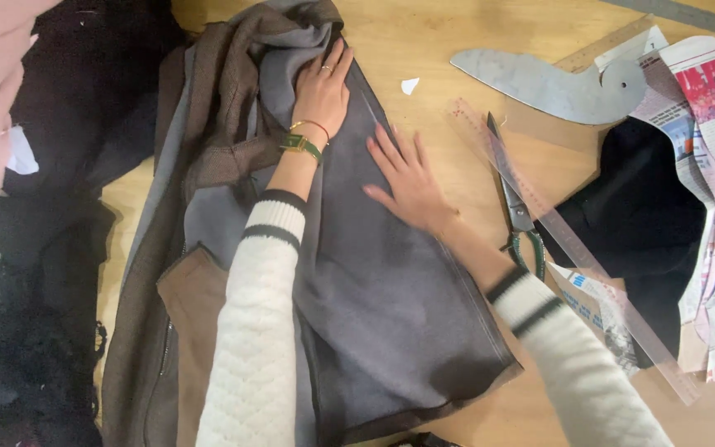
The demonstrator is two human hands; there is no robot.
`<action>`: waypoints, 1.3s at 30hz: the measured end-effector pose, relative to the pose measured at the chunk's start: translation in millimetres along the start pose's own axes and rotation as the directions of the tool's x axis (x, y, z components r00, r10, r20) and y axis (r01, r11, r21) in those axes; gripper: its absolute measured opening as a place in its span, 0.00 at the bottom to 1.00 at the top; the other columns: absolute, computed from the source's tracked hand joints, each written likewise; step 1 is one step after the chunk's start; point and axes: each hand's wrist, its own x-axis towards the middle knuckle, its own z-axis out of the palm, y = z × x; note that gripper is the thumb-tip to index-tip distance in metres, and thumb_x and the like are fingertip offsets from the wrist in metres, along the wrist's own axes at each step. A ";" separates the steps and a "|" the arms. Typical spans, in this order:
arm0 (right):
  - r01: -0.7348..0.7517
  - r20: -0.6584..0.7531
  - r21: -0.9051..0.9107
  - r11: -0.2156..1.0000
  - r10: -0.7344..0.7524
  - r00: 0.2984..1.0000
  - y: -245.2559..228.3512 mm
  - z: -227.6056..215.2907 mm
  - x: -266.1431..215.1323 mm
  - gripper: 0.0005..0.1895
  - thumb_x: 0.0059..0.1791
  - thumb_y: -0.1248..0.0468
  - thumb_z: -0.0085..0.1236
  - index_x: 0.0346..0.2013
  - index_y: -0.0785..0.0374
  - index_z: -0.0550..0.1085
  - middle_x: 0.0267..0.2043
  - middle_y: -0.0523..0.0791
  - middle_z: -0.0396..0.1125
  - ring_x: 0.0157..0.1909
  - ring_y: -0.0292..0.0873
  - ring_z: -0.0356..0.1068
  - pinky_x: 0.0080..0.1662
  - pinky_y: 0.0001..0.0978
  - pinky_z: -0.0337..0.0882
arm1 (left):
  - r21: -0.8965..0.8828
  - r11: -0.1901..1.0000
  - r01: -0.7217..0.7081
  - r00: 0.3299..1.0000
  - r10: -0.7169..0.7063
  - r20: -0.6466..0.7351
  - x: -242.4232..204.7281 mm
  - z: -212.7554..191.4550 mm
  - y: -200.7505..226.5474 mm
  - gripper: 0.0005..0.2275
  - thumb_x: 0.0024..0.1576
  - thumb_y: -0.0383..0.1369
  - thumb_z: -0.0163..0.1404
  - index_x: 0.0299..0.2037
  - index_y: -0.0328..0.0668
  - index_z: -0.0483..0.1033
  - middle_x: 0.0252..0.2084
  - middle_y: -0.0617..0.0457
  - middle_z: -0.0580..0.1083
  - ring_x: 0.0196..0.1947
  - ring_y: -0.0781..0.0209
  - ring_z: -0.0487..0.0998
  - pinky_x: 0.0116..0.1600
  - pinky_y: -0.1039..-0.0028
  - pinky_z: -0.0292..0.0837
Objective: The person measures a gray and brown jacket on a wooden table using a ruler and chalk, then cuts the fabric along the marked lines using shears.
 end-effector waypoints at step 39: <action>-0.662 0.253 0.448 0.601 0.624 0.739 1.2 -170.3 -217.9 0.07 0.57 0.58 0.49 0.48 0.47 0.74 0.18 0.42 0.73 0.34 0.48 0.77 0.49 0.43 0.73 | -0.930 -0.212 0.301 0.939 -0.105 0.328 -122.1 -121.8 259.7 0.23 0.72 0.48 0.34 0.67 0.40 0.66 0.52 0.41 0.77 0.40 0.58 0.83 0.47 0.68 0.83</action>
